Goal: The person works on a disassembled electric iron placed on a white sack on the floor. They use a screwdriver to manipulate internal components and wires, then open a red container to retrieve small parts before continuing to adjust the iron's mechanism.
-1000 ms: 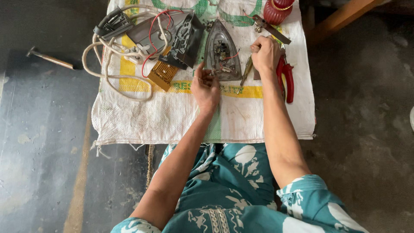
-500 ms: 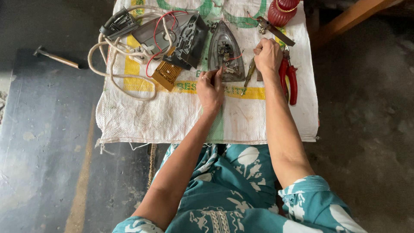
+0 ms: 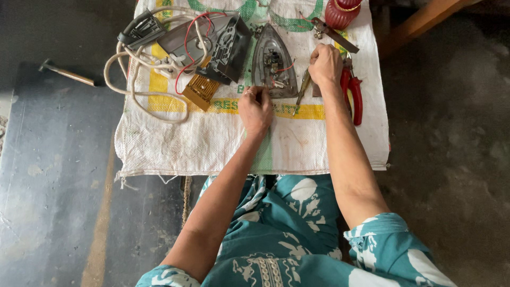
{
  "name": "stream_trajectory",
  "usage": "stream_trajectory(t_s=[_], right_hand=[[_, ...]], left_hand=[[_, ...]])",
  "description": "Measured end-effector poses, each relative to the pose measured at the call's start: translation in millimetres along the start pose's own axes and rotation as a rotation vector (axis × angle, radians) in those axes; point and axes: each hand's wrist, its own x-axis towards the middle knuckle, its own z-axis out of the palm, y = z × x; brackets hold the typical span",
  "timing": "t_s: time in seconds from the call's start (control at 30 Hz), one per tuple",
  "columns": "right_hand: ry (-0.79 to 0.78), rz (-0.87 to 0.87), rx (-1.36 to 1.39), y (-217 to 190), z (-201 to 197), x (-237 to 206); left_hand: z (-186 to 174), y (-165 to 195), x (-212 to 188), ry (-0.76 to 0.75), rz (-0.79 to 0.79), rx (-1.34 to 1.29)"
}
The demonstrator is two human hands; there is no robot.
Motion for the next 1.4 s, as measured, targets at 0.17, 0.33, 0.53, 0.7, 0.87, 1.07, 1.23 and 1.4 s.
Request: stream_trajectory(t_s=[0.17, 0.33, 0.53, 0.7, 0.87, 1.07, 1.23, 1.4], right_hand=[[0.1, -0.057, -0.004, 0.2, -1.2, -3.8], [0.419, -0.172, 0.212, -5.1, 9.2, -42.6], [0.266, -0.177, 0.6, -35.8, 31.9, -96.8], [0.124, -0.35, 0.475, -44.6, 39.5, -103.3], [0.077, -0.387, 0.422, -47.2, 43.4, -98.9], [0.075, -0.349, 0.479, -49.9, 40.7, -98.6], [0.09, -0.365, 0.483, -51.7, 38.8, -97.3], [0.064, -0.37, 0.524, -51.1, 39.4, -97.2]], left_hand=[[-0.3, -3.0, -1.5, 0.026, 0.022, -0.023], [1.9, -9.1, -1.2, 0.053, 0.072, -0.021], [1.6, -17.5, -1.3, 0.028, 0.074, -0.003], [1.0, -21.0, 2.9, 0.038, 0.109, -0.024], [-1.2, -19.4, 7.5, -0.024, 0.045, 0.014], [-4.7, -16.5, 9.3, -0.002, 0.114, 0.013], [-5.5, -15.7, 9.6, -0.013, 0.1, 0.01], [-4.6, -18.0, 9.3, -0.018, 0.097, 0.005]])
